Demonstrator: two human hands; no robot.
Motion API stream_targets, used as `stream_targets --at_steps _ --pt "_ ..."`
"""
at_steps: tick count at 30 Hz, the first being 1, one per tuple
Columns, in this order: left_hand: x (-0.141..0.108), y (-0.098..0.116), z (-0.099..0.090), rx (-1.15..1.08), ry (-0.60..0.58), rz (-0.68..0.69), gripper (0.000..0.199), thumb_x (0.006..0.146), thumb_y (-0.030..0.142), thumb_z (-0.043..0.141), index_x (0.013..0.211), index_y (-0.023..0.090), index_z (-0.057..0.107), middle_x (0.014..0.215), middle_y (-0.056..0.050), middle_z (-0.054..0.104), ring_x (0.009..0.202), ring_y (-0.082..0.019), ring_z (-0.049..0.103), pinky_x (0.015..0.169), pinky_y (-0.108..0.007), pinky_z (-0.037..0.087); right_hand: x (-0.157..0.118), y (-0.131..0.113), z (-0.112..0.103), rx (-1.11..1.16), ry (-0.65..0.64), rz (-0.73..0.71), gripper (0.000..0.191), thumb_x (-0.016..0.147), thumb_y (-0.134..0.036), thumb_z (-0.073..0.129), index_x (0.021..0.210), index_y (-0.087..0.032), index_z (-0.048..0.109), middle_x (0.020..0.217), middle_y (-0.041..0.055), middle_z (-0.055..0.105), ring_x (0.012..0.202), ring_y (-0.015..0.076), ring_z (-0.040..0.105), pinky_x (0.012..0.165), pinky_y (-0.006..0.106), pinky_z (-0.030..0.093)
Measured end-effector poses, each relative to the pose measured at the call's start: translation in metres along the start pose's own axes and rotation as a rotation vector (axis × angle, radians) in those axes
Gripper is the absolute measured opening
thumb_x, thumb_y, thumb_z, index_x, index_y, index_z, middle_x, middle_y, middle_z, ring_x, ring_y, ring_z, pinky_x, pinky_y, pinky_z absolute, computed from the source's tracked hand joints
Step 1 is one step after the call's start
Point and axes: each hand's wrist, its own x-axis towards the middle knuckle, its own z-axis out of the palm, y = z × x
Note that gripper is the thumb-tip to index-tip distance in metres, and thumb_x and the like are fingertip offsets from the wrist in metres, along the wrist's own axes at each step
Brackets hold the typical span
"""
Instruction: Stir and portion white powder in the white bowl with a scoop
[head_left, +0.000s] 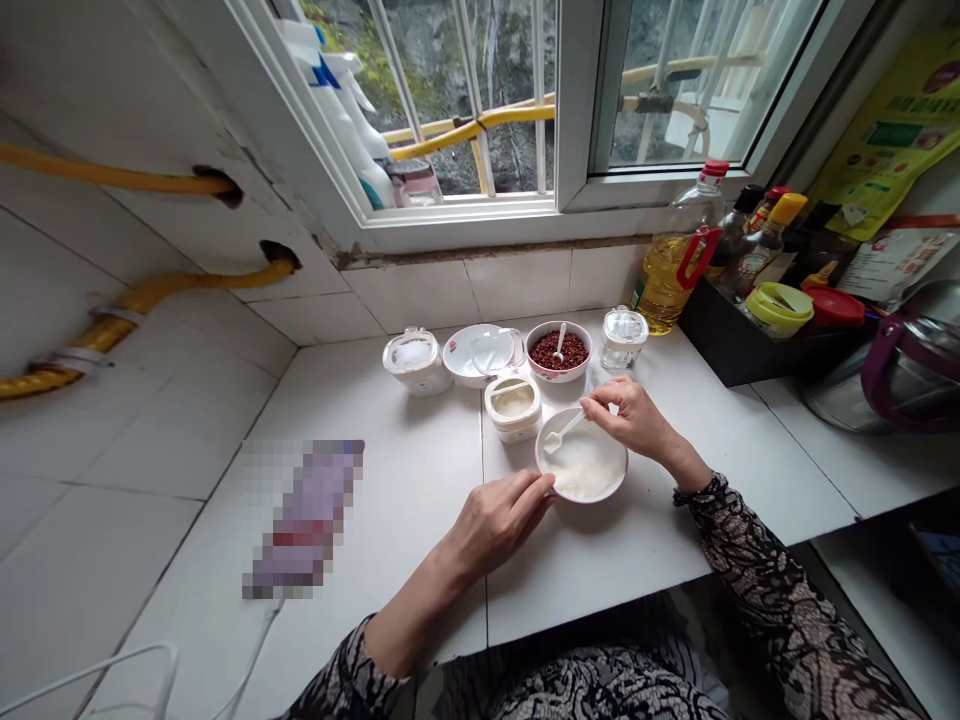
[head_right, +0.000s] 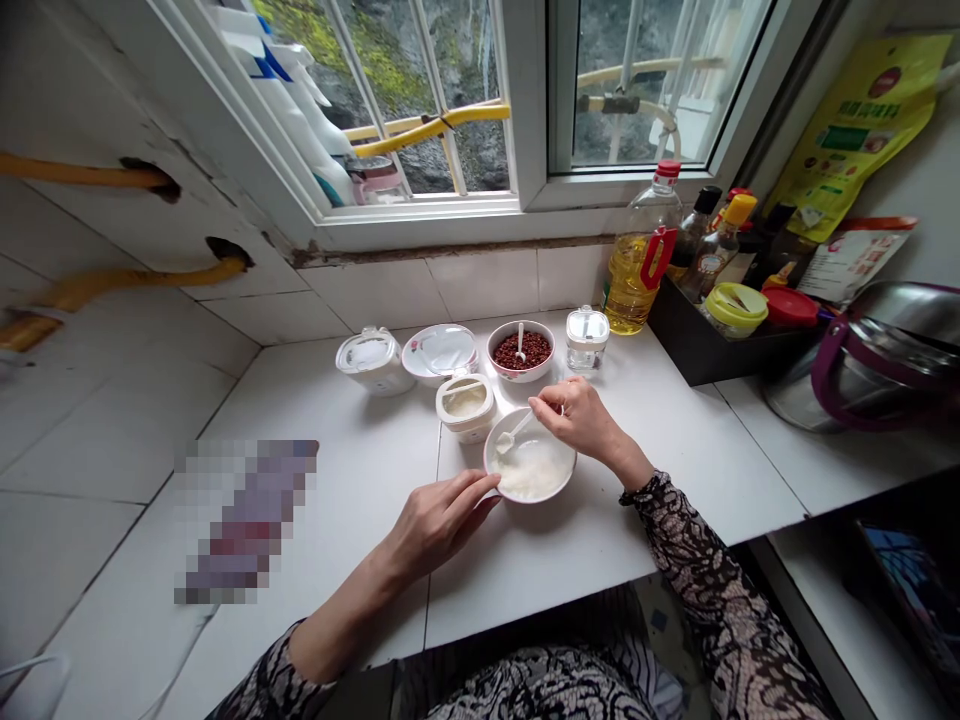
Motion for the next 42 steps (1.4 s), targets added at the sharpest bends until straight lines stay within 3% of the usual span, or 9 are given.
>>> stream_targets --at_steps 7,13,17,21,27,32,36,39,42 --pt "0.001 0.001 -0.001 0.008 -0.005 0.004 0.018 0.103 0.019 0.042 0.114 0.011 0.054 0.087 -0.007 0.068 0.066 -0.013 0.065 0.053 -0.021 0.049 0.0 -0.003 0.005 0.006 -0.097 -0.124 0.039 0.094 -0.025 0.048 0.056 -0.017 0.053 0.053 -0.0031 0.057 0.053 0.0094 0.042 0.083 0.035 0.04" --pt "0.002 0.001 -0.002 0.007 0.007 0.004 0.017 0.103 0.019 0.042 0.114 0.012 0.054 0.088 -0.006 0.068 0.066 -0.013 0.065 0.053 -0.021 0.049 0.001 -0.001 -0.006 0.097 -0.015 0.021 0.037 0.091 -0.03 0.05 0.057 -0.018 0.058 0.055 0.0001 0.061 0.057 0.0119 0.051 0.075 0.033 0.041" --pt "0.002 0.001 -0.002 0.011 0.003 0.006 0.018 0.103 0.019 0.041 0.113 0.012 0.053 0.088 -0.006 0.068 0.065 -0.013 0.064 0.052 -0.021 0.048 0.002 -0.003 -0.01 0.26 -0.046 0.175 0.039 0.089 -0.039 0.052 0.056 -0.018 0.058 0.052 -0.0001 0.056 0.054 0.0115 0.049 0.058 0.027 0.038" --pt "0.003 0.001 -0.002 0.011 0.006 0.009 0.017 0.103 0.019 0.041 0.113 0.012 0.053 0.088 -0.007 0.068 0.065 -0.013 0.065 0.053 -0.021 0.049 0.004 0.001 -0.01 0.448 -0.07 0.321 0.049 0.083 -0.055 0.058 0.052 -0.018 0.055 0.051 -0.0009 0.053 0.051 0.0103 0.047 0.055 0.026 0.037" --pt "0.004 0.001 -0.002 0.017 0.02 0.015 0.018 0.103 0.018 0.038 0.112 0.012 0.053 0.087 -0.006 0.067 0.064 -0.012 0.064 0.052 -0.02 0.049 0.01 0.005 0.001 0.597 0.122 0.41 0.057 0.073 -0.073 0.062 0.059 -0.018 0.06 0.052 -0.0003 0.055 0.054 0.0122 0.05 0.056 0.027 0.042" --pt "0.005 0.002 -0.002 0.017 0.018 0.012 0.02 0.104 0.02 0.036 0.11 0.012 0.054 0.085 -0.006 0.067 0.063 -0.012 0.063 0.051 -0.021 0.049 0.011 -0.013 0.014 0.301 0.326 0.197 0.044 0.092 -0.057 0.052 0.073 -0.019 0.063 0.064 0.0037 0.065 0.063 0.0168 0.058 0.067 0.032 0.046" --pt "0.006 0.002 -0.002 0.021 0.024 0.012 0.021 0.104 0.019 0.036 0.108 0.012 0.055 0.083 -0.006 0.067 0.061 -0.012 0.063 0.049 -0.021 0.048 0.011 -0.021 0.019 -0.167 0.275 -0.138 0.033 0.099 -0.034 0.047 0.073 -0.02 0.061 0.069 0.0044 0.068 0.065 0.0177 0.059 0.088 0.039 0.041" --pt "0.006 0.002 -0.002 0.018 0.018 0.004 0.021 0.104 0.019 0.036 0.107 0.012 0.055 0.082 -0.005 0.066 0.061 -0.012 0.062 0.048 -0.021 0.047 0.009 -0.021 0.014 -0.207 0.338 -0.211 0.028 0.098 -0.029 0.048 0.075 -0.021 0.062 0.069 0.0033 0.069 0.065 0.0175 0.059 0.087 0.038 0.041" --pt "0.006 0.002 -0.002 0.013 0.002 0.004 0.019 0.104 0.018 0.037 0.107 0.011 0.055 0.082 -0.005 0.066 0.06 -0.011 0.061 0.048 -0.02 0.045 0.006 -0.019 0.001 -0.084 0.469 -0.154 0.028 0.096 -0.03 0.051 0.071 -0.021 0.06 0.066 0.0026 0.066 0.066 0.0186 0.059 0.081 0.037 0.043"
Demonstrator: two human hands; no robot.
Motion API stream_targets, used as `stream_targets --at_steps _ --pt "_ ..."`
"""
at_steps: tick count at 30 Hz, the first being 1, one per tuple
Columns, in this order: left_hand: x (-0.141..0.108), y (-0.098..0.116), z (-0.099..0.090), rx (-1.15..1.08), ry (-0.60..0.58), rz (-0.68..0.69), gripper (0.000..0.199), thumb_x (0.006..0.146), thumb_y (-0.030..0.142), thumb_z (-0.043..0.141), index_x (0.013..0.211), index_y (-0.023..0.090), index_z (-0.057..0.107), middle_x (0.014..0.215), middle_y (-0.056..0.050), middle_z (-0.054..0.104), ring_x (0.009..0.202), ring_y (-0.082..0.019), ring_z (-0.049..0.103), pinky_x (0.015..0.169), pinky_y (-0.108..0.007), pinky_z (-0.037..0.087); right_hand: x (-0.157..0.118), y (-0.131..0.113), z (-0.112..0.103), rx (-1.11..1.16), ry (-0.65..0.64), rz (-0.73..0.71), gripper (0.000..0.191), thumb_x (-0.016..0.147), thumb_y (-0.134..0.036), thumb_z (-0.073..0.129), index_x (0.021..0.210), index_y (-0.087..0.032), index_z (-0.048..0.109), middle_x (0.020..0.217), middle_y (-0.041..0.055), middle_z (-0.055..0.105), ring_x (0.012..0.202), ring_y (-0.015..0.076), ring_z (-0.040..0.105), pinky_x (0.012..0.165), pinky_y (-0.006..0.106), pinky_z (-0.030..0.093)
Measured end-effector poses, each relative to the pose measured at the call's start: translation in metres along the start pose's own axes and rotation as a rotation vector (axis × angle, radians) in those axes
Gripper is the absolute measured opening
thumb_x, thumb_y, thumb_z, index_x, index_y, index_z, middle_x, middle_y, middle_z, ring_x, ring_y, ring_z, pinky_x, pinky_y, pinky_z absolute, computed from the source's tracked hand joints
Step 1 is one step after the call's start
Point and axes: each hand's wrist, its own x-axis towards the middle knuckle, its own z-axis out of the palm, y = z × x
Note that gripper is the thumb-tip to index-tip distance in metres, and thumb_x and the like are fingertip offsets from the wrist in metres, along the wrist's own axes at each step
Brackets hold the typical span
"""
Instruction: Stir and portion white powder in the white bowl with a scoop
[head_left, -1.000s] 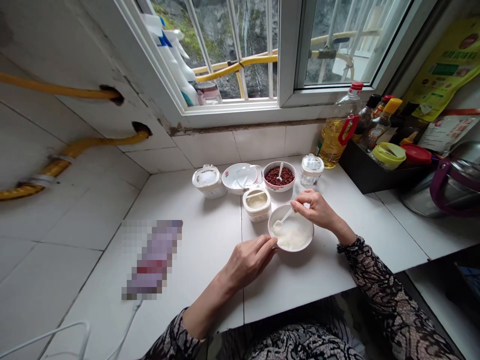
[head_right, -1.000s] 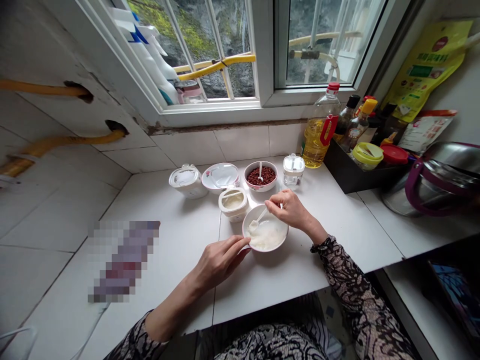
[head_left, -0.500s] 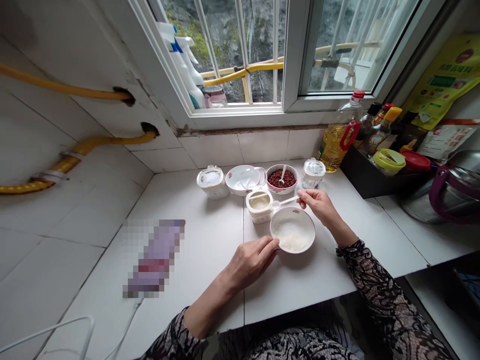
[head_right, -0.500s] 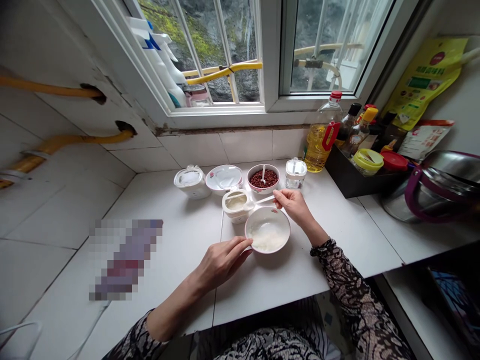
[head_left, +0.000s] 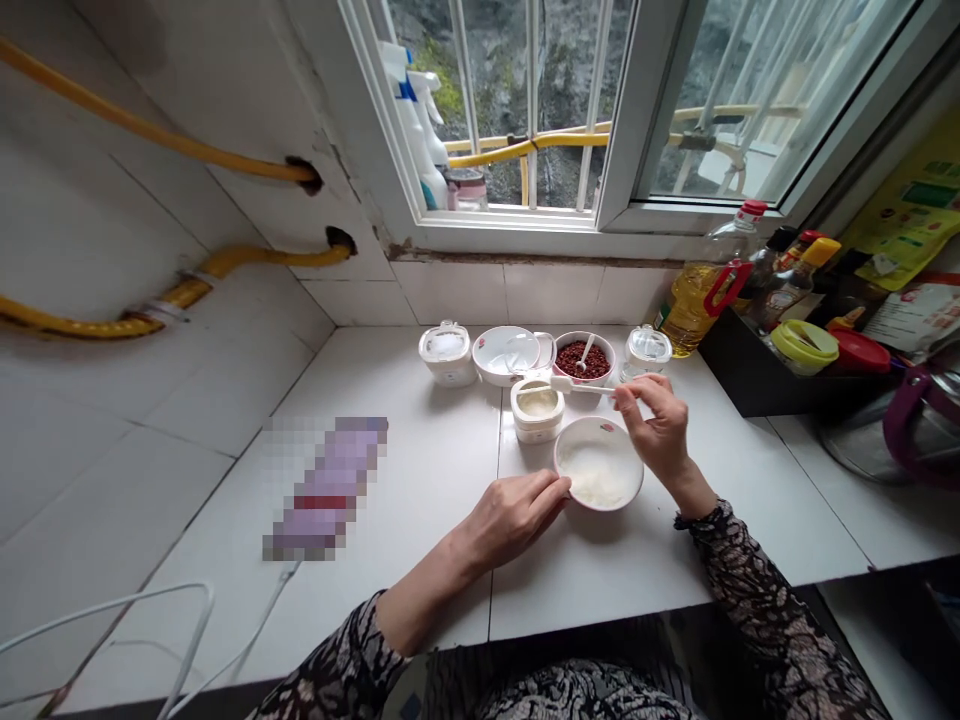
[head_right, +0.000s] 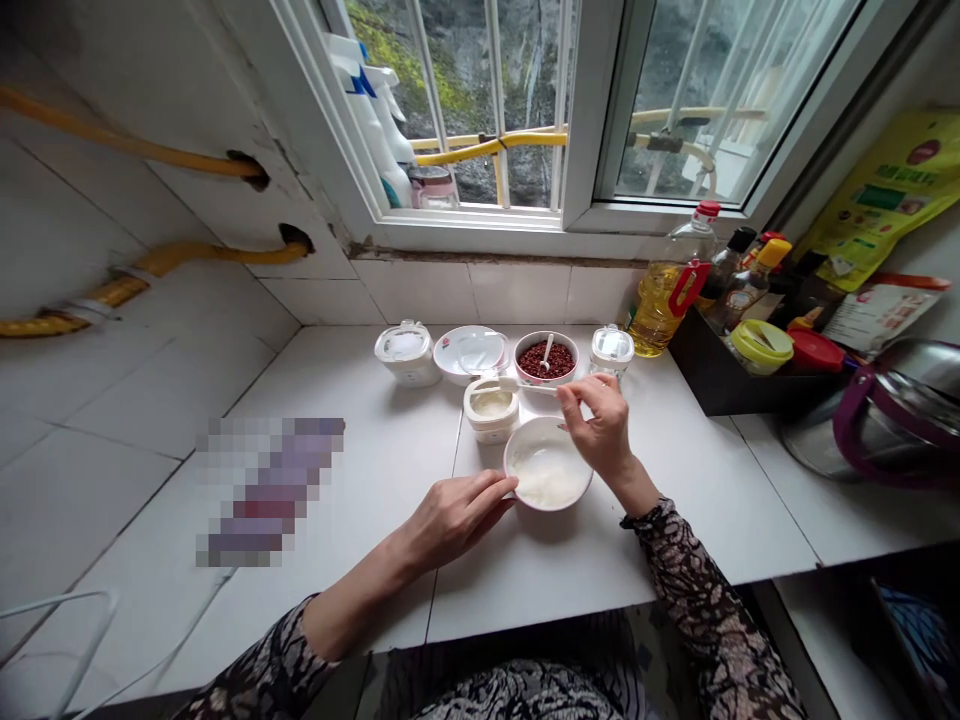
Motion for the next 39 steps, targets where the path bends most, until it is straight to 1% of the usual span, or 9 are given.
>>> stream_targets --at_steps 2,6,11,15,18,23,28,35,39 --pt "0.0 0.0 0.0 -0.004 -0.004 0.001 0.019 0.104 0.018 0.037 0.106 0.012 0.054 0.082 -0.005 0.066 0.06 -0.011 0.06 0.048 -0.021 0.044 0.002 0.004 -0.011 0.063 -0.032 0.072 0.031 0.095 -0.03 0.053 0.065 -0.021 0.057 0.064 0.0027 0.064 0.066 0.0184 0.058 0.072 0.034 0.044" --pt "0.0 -0.001 0.0 -0.009 0.001 -0.005 0.018 0.104 0.018 0.037 0.107 0.012 0.054 0.083 -0.005 0.066 0.061 -0.011 0.06 0.048 -0.021 0.045 0.004 0.014 -0.023 0.073 -0.327 0.051 0.032 0.093 -0.028 0.052 0.063 -0.021 0.057 0.058 0.0004 0.061 0.058 0.0151 0.053 0.068 0.032 0.043" --pt "0.0 -0.001 -0.001 -0.021 -0.005 -0.006 0.017 0.103 0.018 0.038 0.108 0.012 0.054 0.083 -0.005 0.066 0.061 -0.011 0.061 0.048 -0.021 0.046 -0.002 0.018 -0.017 -0.077 -0.551 -0.082 0.037 0.093 -0.024 0.05 0.057 -0.019 0.049 0.053 -0.0036 0.052 0.051 0.0103 0.04 0.078 0.035 0.039" --pt "-0.001 -0.002 -0.001 -0.023 -0.012 -0.008 0.017 0.103 0.018 0.039 0.108 0.012 0.054 0.084 -0.005 0.067 0.061 -0.011 0.062 0.049 -0.021 0.046 -0.006 0.012 -0.011 0.013 -0.664 -0.074 0.039 0.094 -0.024 0.046 0.056 -0.019 0.044 0.051 -0.005 0.047 0.051 0.0092 0.033 0.076 0.033 0.04" --pt "-0.002 -0.002 0.0 -0.019 -0.01 -0.011 0.018 0.103 0.018 0.039 0.109 0.012 0.055 0.085 -0.006 0.067 0.063 -0.011 0.063 0.049 -0.021 0.047 -0.006 0.011 -0.012 0.06 -0.642 0.023 0.039 0.094 -0.028 0.047 0.055 -0.019 0.046 0.052 -0.0034 0.048 0.053 0.0105 0.038 0.072 0.031 0.041" --pt "-0.001 -0.001 0.0 -0.01 -0.003 -0.01 0.019 0.103 0.019 0.039 0.11 0.013 0.055 0.085 -0.006 0.067 0.063 -0.011 0.063 0.05 -0.021 0.049 -0.001 0.016 -0.018 0.153 -0.582 0.247 0.043 0.092 -0.037 0.049 0.054 -0.019 0.049 0.052 -0.0015 0.049 0.055 0.0112 0.042 0.058 0.026 0.036" --pt "0.0 -0.001 -0.001 -0.009 -0.001 -0.005 0.019 0.103 0.019 0.038 0.108 0.012 0.055 0.083 -0.005 0.067 0.062 -0.012 0.062 0.047 -0.021 0.047 0.003 0.018 -0.019 0.304 -0.54 0.416 0.042 0.088 -0.044 0.052 0.055 -0.018 0.054 0.051 -0.0025 0.048 0.051 0.0096 0.04 0.051 0.025 0.032" --pt "-0.002 -0.002 0.0 -0.004 -0.026 -0.007 0.019 0.103 0.018 0.038 0.109 0.013 0.055 0.083 -0.005 0.066 0.063 -0.012 0.062 0.049 -0.021 0.048 0.003 0.029 -0.015 0.472 -0.51 0.591 0.055 0.08 -0.063 0.059 0.05 -0.018 0.051 0.046 -0.0031 0.045 0.046 0.0087 0.038 0.048 0.025 0.031" --pt "-0.002 -0.001 0.0 -0.005 -0.021 -0.005 0.02 0.103 0.018 0.037 0.108 0.013 0.055 0.081 -0.005 0.066 0.062 -0.011 0.061 0.049 -0.021 0.047 0.005 0.028 -0.009 0.518 -0.364 0.627 0.054 0.079 -0.066 0.061 0.052 -0.019 0.052 0.047 -0.0018 0.048 0.048 0.0106 0.042 0.052 0.027 0.037"
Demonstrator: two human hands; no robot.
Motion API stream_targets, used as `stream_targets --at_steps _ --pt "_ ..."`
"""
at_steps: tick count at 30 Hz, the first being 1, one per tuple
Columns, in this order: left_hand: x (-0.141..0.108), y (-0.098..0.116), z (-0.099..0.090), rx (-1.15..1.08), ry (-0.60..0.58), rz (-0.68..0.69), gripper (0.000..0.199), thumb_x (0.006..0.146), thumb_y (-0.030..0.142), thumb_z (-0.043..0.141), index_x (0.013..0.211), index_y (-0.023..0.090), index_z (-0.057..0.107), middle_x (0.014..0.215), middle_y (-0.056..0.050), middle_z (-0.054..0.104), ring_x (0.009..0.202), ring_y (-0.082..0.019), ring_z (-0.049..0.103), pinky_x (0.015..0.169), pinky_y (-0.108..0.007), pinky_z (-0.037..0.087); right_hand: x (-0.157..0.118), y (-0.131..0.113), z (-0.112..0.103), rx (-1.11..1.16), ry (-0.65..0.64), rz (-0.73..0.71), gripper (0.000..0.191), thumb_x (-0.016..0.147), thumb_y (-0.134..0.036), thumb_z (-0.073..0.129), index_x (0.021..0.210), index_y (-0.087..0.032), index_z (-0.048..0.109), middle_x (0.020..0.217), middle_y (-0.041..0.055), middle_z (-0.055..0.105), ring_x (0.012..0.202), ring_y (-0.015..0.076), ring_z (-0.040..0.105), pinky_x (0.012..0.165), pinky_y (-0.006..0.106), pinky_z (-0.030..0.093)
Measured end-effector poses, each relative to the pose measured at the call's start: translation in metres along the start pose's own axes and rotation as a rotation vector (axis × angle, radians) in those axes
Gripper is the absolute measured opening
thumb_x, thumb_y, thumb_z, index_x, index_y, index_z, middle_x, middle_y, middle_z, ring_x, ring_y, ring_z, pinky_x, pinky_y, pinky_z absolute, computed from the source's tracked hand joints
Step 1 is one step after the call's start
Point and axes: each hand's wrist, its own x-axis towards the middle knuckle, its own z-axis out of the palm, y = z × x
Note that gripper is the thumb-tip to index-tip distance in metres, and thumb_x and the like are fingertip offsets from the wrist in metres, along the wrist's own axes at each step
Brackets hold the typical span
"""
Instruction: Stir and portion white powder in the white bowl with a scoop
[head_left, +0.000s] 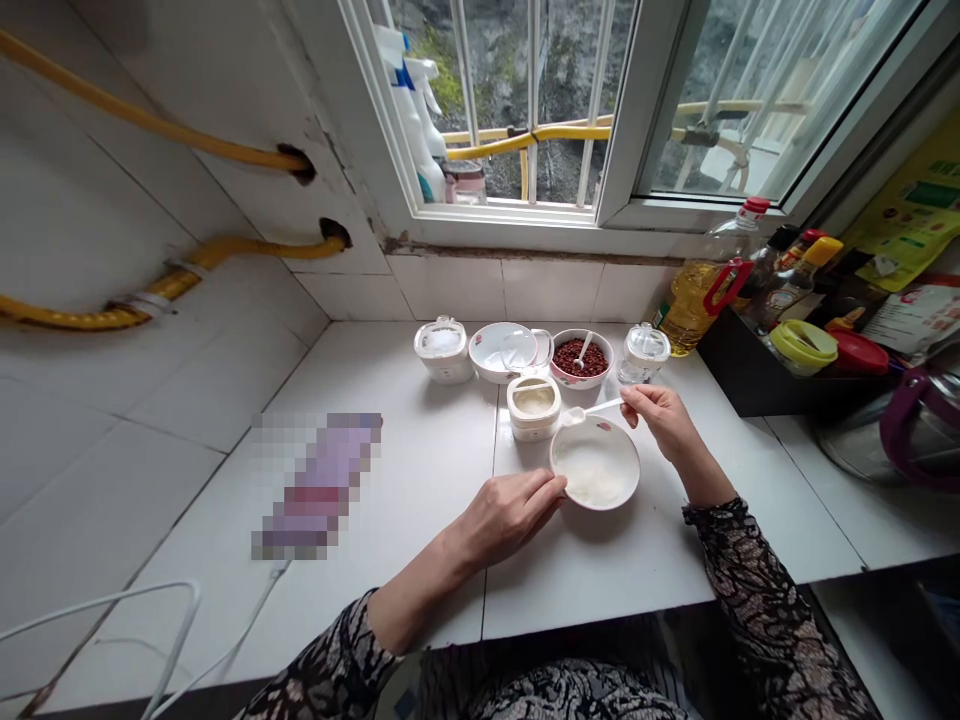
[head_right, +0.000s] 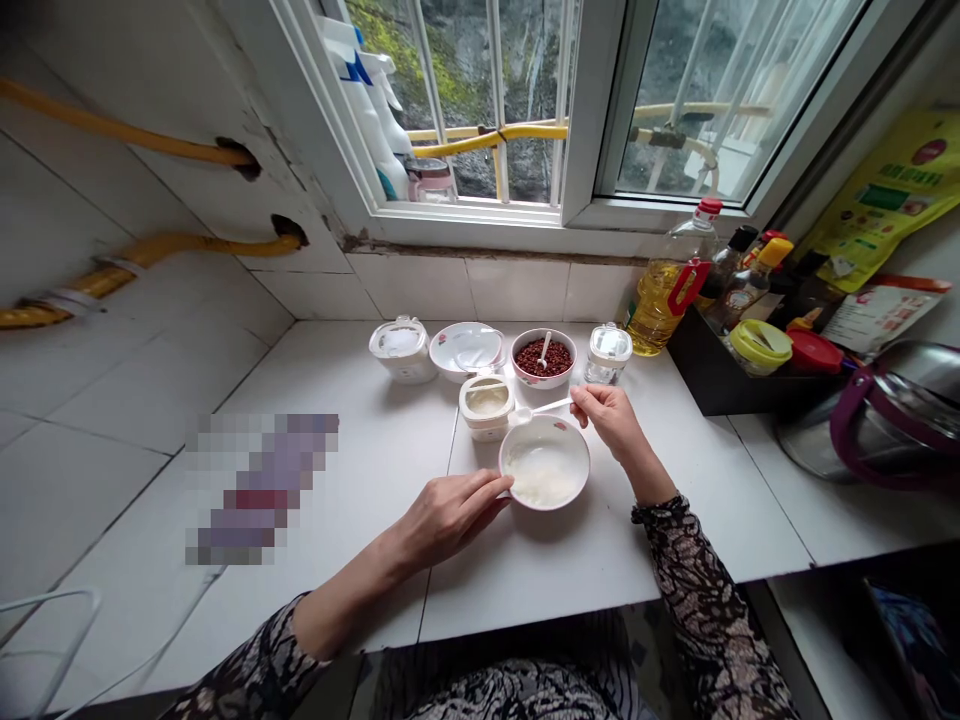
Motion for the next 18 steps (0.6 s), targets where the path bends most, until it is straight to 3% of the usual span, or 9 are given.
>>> stream_targets --at_steps 5,8,12,15,18 --pt "0.001 0.0 0.0 -0.012 0.022 0.011 0.02 0.104 0.019 0.035 0.106 0.012 0.054 0.081 -0.005 0.066 0.061 -0.011 0.061 0.049 -0.021 0.046 -0.004 -0.007 0.025 -0.064 0.26 -0.174 0.049 0.089 -0.06 0.053 0.061 -0.02 0.055 0.055 0.0003 0.054 0.053 0.0137 0.048 0.057 0.03 0.041" --pt "0.002 0.0 0.0 -0.008 0.026 0.01 0.02 0.104 0.018 0.035 0.106 0.012 0.054 0.08 -0.005 0.066 0.059 -0.011 0.06 0.048 -0.021 0.044 -0.008 -0.012 0.039 -0.317 0.38 -0.401 0.04 0.096 -0.046 0.048 0.067 -0.021 0.056 0.064 0.0024 0.061 0.061 0.0162 0.054 0.068 0.033 0.043" --pt "0.003 0.001 -0.001 0.002 0.033 0.008 0.02 0.104 0.018 0.035 0.106 0.012 0.055 0.079 -0.004 0.066 0.058 -0.012 0.059 0.047 -0.021 0.044 -0.011 -0.016 0.046 -0.724 0.254 -0.72 0.031 0.098 -0.029 0.046 0.071 -0.021 0.059 0.065 0.0016 0.064 0.062 0.0153 0.053 0.087 0.037 0.039" --pt "0.003 0.001 -0.001 0.002 0.029 0.008 0.02 0.104 0.017 0.035 0.105 0.012 0.054 0.079 -0.004 0.066 0.058 -0.011 0.059 0.047 -0.021 0.043 -0.012 -0.018 0.041 -0.749 0.275 -0.761 0.027 0.097 -0.025 0.047 0.073 -0.021 0.06 0.066 0.0016 0.065 0.062 0.0157 0.055 0.09 0.038 0.037" --pt "0.002 0.001 -0.001 -0.009 0.021 0.009 0.019 0.104 0.017 0.036 0.105 0.012 0.054 0.078 -0.004 0.065 0.059 -0.011 0.059 0.047 -0.021 0.044 -0.012 -0.02 0.027 -0.612 0.389 -0.674 0.029 0.096 -0.027 0.049 0.069 -0.022 0.058 0.063 0.0012 0.063 0.063 0.0175 0.056 0.087 0.039 0.04"
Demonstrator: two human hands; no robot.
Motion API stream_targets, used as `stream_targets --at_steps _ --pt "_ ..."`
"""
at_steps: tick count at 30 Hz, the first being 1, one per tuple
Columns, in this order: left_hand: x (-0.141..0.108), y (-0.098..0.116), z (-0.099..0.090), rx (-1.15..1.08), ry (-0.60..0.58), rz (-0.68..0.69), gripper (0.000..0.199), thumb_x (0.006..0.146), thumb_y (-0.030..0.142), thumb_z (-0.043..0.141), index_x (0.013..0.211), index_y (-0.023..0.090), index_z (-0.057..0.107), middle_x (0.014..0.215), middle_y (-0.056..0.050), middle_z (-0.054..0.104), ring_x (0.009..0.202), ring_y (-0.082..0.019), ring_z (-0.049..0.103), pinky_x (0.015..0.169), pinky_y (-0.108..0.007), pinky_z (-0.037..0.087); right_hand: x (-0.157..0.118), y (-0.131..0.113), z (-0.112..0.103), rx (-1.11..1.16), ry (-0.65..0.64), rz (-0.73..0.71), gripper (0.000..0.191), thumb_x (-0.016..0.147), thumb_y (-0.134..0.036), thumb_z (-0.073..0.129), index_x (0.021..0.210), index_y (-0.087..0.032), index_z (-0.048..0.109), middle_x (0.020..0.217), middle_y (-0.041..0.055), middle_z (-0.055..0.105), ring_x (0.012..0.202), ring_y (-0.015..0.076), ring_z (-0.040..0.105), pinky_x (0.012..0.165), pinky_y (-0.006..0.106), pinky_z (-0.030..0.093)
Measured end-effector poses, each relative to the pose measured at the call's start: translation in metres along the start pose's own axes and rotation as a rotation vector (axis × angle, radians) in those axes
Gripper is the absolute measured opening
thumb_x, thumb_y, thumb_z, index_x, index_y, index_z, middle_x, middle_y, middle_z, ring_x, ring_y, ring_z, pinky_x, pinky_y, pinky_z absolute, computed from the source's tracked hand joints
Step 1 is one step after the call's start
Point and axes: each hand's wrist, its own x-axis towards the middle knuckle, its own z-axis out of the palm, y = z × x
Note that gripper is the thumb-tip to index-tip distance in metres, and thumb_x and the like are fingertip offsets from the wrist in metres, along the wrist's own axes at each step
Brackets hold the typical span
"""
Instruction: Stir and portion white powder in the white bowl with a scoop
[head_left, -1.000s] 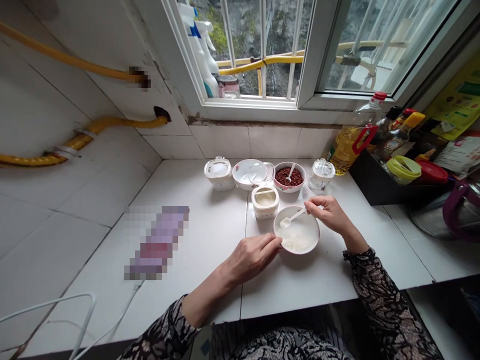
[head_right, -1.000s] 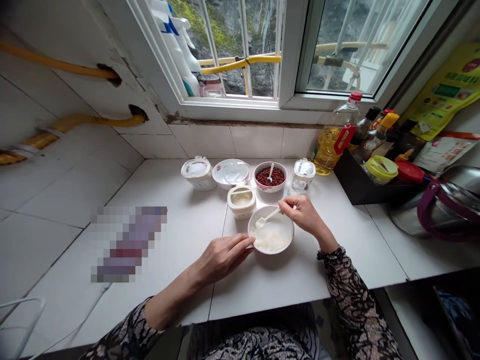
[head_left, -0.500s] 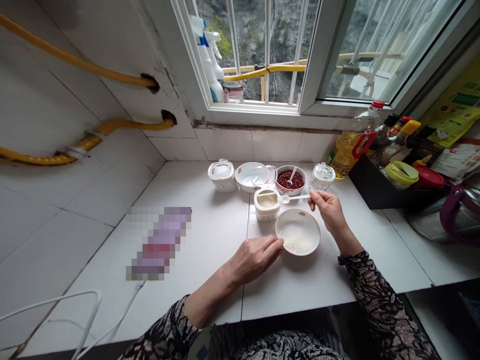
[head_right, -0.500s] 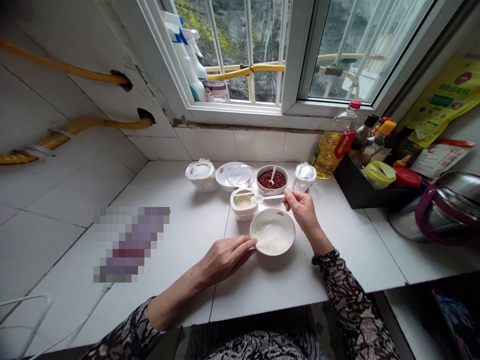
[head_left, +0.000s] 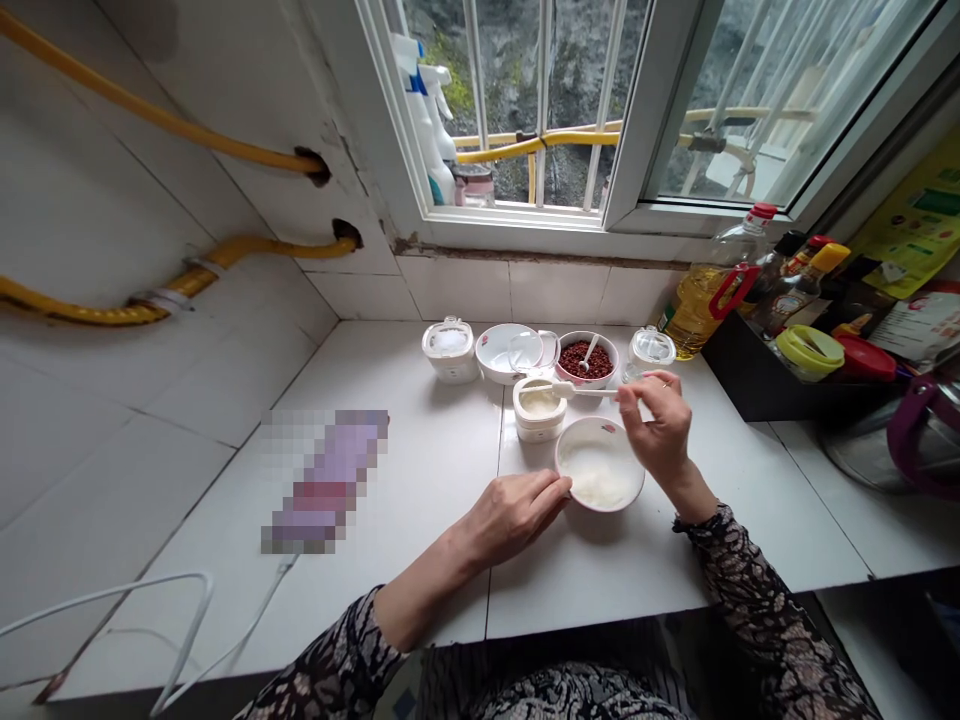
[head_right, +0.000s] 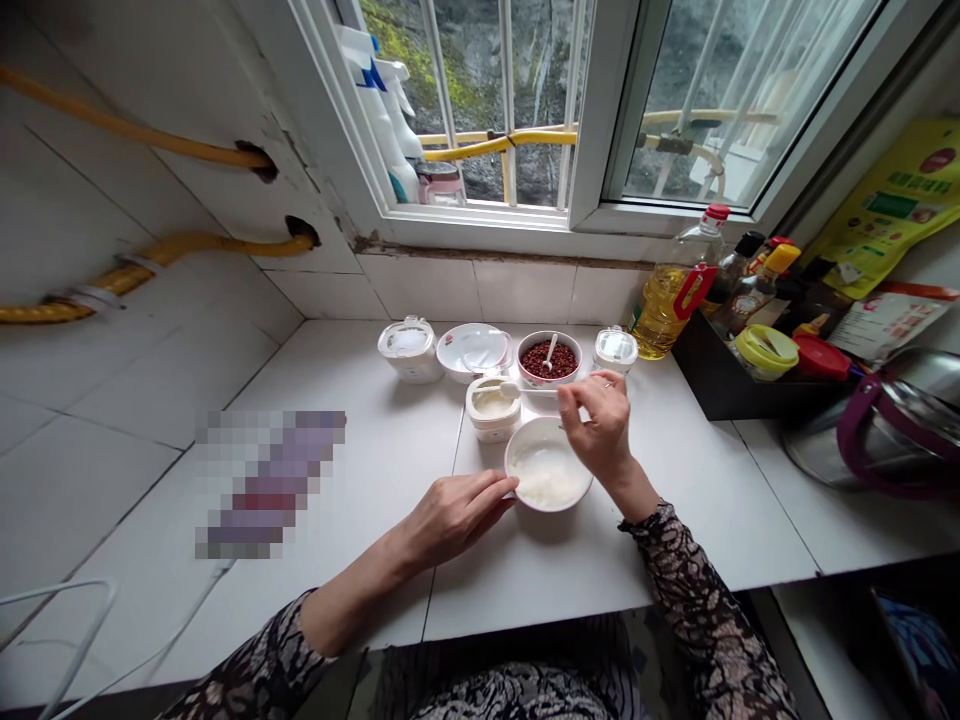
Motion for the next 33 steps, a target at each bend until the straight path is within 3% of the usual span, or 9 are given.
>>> stream_targets --at_steps 2,4,9,14,20,26,33 --pt "0.0 0.0 0.0 -0.006 -0.001 -0.002 0.019 0.104 0.017 0.035 0.106 0.012 0.053 0.079 -0.004 0.065 0.059 -0.011 0.059 0.047 -0.021 0.044 0.002 0.008 -0.009 0.052 -0.01 0.125 0.032 0.095 -0.031 0.051 0.063 -0.022 0.055 0.059 0.0006 0.059 0.064 0.0183 0.055 0.078 0.036 0.043" --pt "-0.001 -0.001 0.0 -0.01 0.0 -0.004 0.019 0.104 0.017 0.035 0.106 0.012 0.053 0.079 -0.004 0.065 0.059 -0.011 0.06 0.047 -0.021 0.044 0.002 0.017 -0.017 0.112 -0.138 0.172 0.034 0.093 -0.031 0.053 0.061 -0.022 0.054 0.058 0.0003 0.059 0.062 0.0169 0.054 0.069 0.032 0.043" --pt "-0.002 -0.001 0.001 -0.006 -0.002 -0.011 0.019 0.104 0.018 0.036 0.109 0.012 0.053 0.08 -0.004 0.066 0.059 -0.011 0.06 0.047 -0.02 0.044 -0.001 0.028 -0.024 0.041 -0.561 0.044 0.038 0.093 -0.026 0.05 0.056 -0.02 0.047 0.051 -0.0038 0.05 0.051 0.0106 0.04 0.072 0.031 0.039" --pt "-0.003 -0.002 0.002 -0.01 -0.002 -0.006 0.019 0.104 0.018 0.037 0.11 0.012 0.053 0.082 -0.004 0.066 0.059 -0.011 0.06 0.047 -0.021 0.045 -0.006 0.025 -0.02 -0.009 -0.712 0.06 0.042 0.094 -0.026 0.048 0.054 -0.019 0.038 0.048 -0.0058 0.04 0.05 0.0095 0.032 0.075 0.032 0.038" --pt "-0.003 -0.002 0.002 -0.008 -0.001 -0.001 0.019 0.104 0.018 0.036 0.11 0.012 0.054 0.083 -0.005 0.066 0.06 -0.011 0.061 0.048 -0.021 0.046 -0.008 0.021 -0.017 0.107 -0.71 0.084 0.041 0.093 -0.027 0.048 0.053 -0.019 0.041 0.051 -0.0045 0.042 0.055 0.0105 0.037 0.075 0.032 0.039" --pt "-0.003 -0.002 0.002 -0.002 -0.01 -0.005 0.019 0.104 0.019 0.038 0.111 0.012 0.053 0.084 -0.005 0.066 0.062 -0.011 0.062 0.048 -0.02 0.047 -0.005 0.024 -0.021 0.195 -0.61 0.244 0.044 0.094 -0.037 0.049 0.054 -0.019 0.051 0.053 -0.0013 0.049 0.058 0.0119 0.043 0.066 0.028 0.039" --pt "-0.002 -0.001 0.001 0.004 -0.013 -0.005 0.019 0.104 0.019 0.036 0.11 0.012 0.053 0.082 -0.004 0.066 0.061 -0.011 0.061 0.047 -0.021 0.046 -0.003 0.027 -0.02 0.249 -0.587 0.365 0.041 0.09 -0.04 0.048 0.055 -0.019 0.048 0.053 -0.0018 0.045 0.055 0.0108 0.04 0.055 0.025 0.032"
